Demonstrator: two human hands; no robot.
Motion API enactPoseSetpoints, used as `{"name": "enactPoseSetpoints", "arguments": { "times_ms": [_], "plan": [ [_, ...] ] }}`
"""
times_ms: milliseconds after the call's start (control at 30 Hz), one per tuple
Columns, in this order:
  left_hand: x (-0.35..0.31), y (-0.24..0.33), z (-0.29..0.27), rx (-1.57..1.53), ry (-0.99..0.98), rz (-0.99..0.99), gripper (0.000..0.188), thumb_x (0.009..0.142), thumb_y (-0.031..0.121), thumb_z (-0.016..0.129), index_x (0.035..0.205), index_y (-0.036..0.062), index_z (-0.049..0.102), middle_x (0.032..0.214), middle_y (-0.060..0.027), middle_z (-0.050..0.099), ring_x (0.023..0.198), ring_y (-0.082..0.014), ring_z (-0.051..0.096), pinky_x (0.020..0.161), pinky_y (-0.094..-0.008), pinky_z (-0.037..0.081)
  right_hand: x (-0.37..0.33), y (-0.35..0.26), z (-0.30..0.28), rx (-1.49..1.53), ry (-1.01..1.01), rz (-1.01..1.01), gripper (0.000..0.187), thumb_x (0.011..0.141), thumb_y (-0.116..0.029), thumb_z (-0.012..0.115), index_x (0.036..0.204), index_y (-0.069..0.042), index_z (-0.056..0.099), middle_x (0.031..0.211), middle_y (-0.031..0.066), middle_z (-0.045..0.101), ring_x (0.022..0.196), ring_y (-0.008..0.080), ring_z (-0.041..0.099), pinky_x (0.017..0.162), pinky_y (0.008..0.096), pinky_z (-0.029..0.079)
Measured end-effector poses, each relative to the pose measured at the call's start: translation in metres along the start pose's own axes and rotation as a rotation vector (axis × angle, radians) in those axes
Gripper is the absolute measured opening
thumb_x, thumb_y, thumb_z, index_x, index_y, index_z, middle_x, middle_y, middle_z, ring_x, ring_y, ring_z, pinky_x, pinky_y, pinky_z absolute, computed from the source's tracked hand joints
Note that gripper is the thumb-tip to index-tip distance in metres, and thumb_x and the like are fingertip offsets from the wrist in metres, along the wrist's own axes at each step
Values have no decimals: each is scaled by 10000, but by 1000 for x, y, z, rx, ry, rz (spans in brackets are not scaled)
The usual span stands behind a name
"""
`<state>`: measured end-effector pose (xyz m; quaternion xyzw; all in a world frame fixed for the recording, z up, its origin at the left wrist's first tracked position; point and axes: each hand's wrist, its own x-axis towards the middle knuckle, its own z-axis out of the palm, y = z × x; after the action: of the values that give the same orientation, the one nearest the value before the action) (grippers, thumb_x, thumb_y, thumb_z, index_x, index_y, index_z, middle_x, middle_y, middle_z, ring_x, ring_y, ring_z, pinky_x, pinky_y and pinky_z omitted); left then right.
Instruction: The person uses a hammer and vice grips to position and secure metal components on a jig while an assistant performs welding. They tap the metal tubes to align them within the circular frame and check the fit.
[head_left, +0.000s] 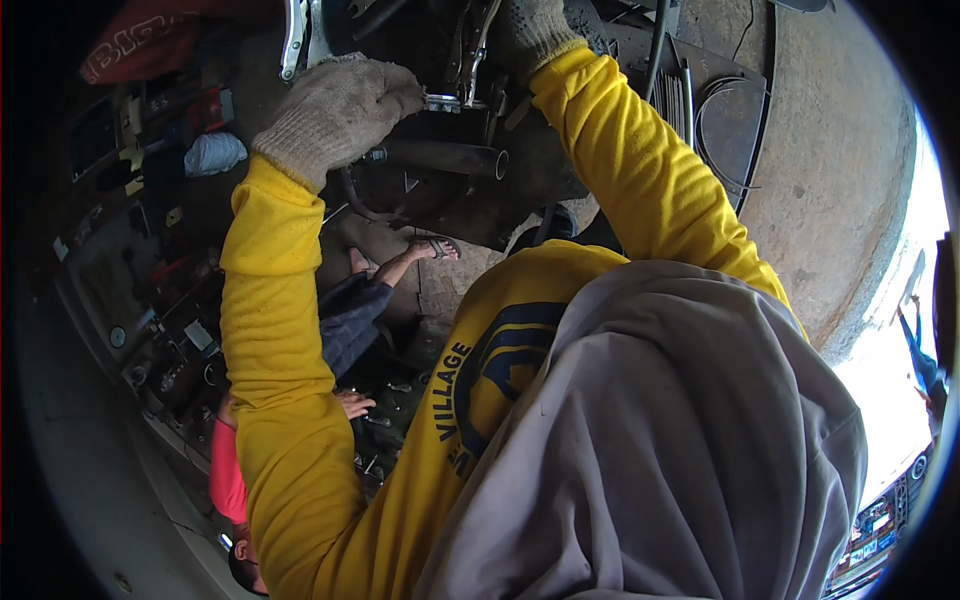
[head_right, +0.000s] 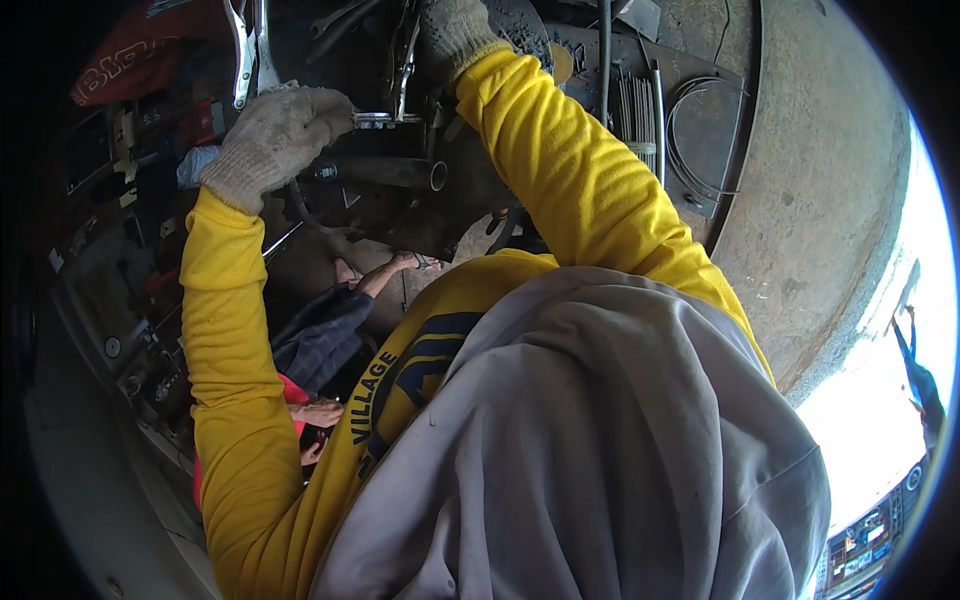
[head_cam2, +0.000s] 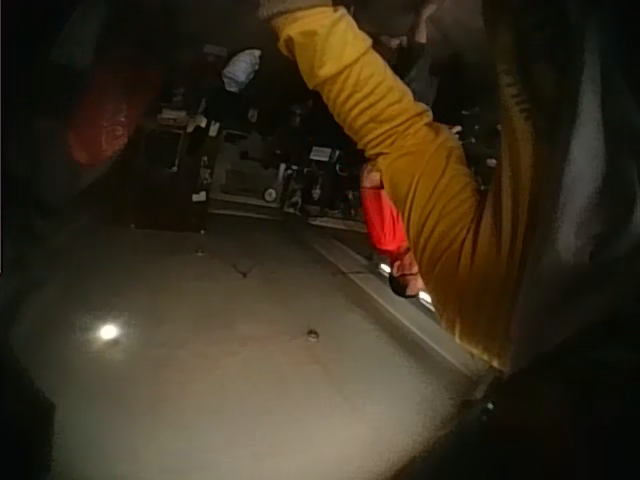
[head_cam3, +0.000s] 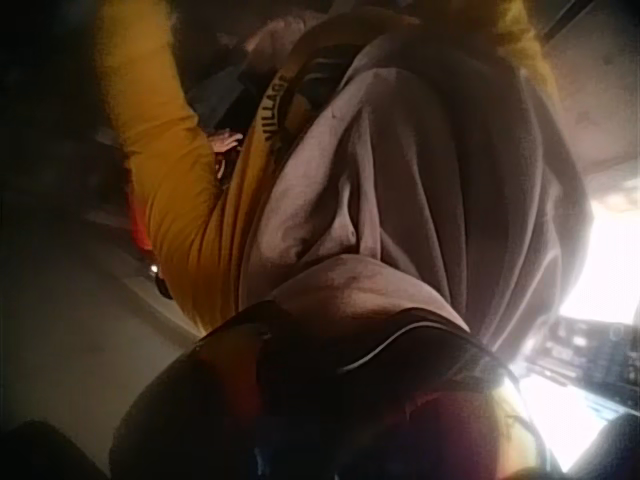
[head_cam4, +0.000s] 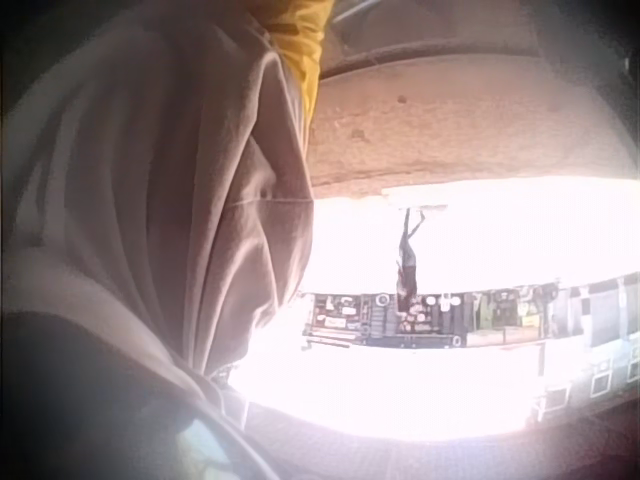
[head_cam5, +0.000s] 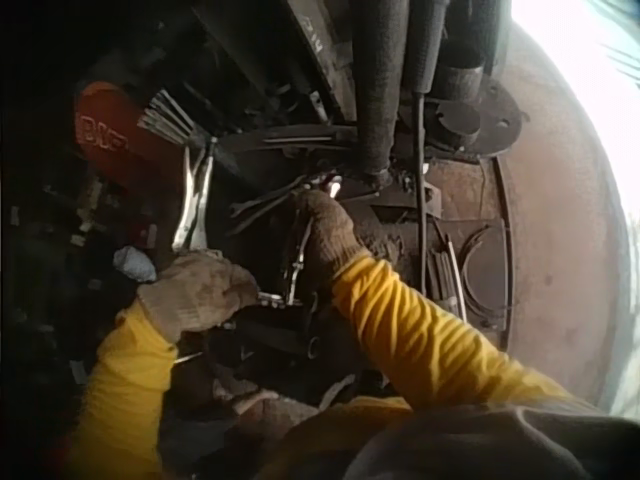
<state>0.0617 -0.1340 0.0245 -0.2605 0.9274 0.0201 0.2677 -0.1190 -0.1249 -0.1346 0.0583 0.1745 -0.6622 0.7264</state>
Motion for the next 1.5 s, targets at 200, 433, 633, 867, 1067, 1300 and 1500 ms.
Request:
{"name": "enactPoseSetpoints", "arguments": {
  "times_ms": [200,433,633,867,1067,1300,1500],
  "plan": [
    [-2,-1,1,-58,-26,-44,230,963,245,640,1098,104,761,1137,-55,746,1005,-253,701,971,-400,539,-16,-2,6,135,-152,-19,187,962,-243,606,997,-92,711,921,69,724,861,257,696,806,385,575],
    [5,15,-17,-163,-95,-192,239,965,250,630,1078,79,751,1024,-79,757,917,-261,695,906,-398,541,-4,-22,-12,236,-201,-168,134,961,-231,656,984,-119,726,948,20,727,905,187,676,837,320,540],
    [0,3,-1,-172,-36,-133,249,966,280,643,1083,90,754,1002,-79,762,909,-258,700,891,-386,545,-35,-63,-62,159,-312,-421,278,1014,-346,623,1043,-92,732,995,29,735,977,187,683,928,329,533],
    [2,17,-16,-183,-111,-245,268,977,304,640,1110,101,753,1023,-87,761,959,-258,704,932,-402,537,-155,-76,-100,-289,-193,-434,591,1016,-281,559,1535,-28,435,1452,184,577,1286,272,606,1081,386,481],
    [3,6,-15,-134,-106,-129,303,989,349,619,1102,103,755,954,-81,750,914,-267,695,926,-402,533,-227,-55,-88,-121,-229,-207,615,974,-168,594,1549,-41,418,1470,179,570,1314,304,587,1128,469,453],
    [35,-3,-39,-204,-416,8,303,987,297,615,1075,36,743,888,-74,728,728,-179,684,757,-336,568,-255,-6,-81,-59,-75,-396,670,982,-228,579,1581,-27,356,1512,191,521,1349,340,545,1161,489,408],
    [31,4,-77,-393,-510,40,383,981,343,624,1118,0,727,989,-113,717,906,-195,673,799,-350,522,-285,56,-68,-223,-27,-607,825,977,-430,598,1620,-46,251,1549,213,462,1373,337,512,1168,511,383]
  ]
}}
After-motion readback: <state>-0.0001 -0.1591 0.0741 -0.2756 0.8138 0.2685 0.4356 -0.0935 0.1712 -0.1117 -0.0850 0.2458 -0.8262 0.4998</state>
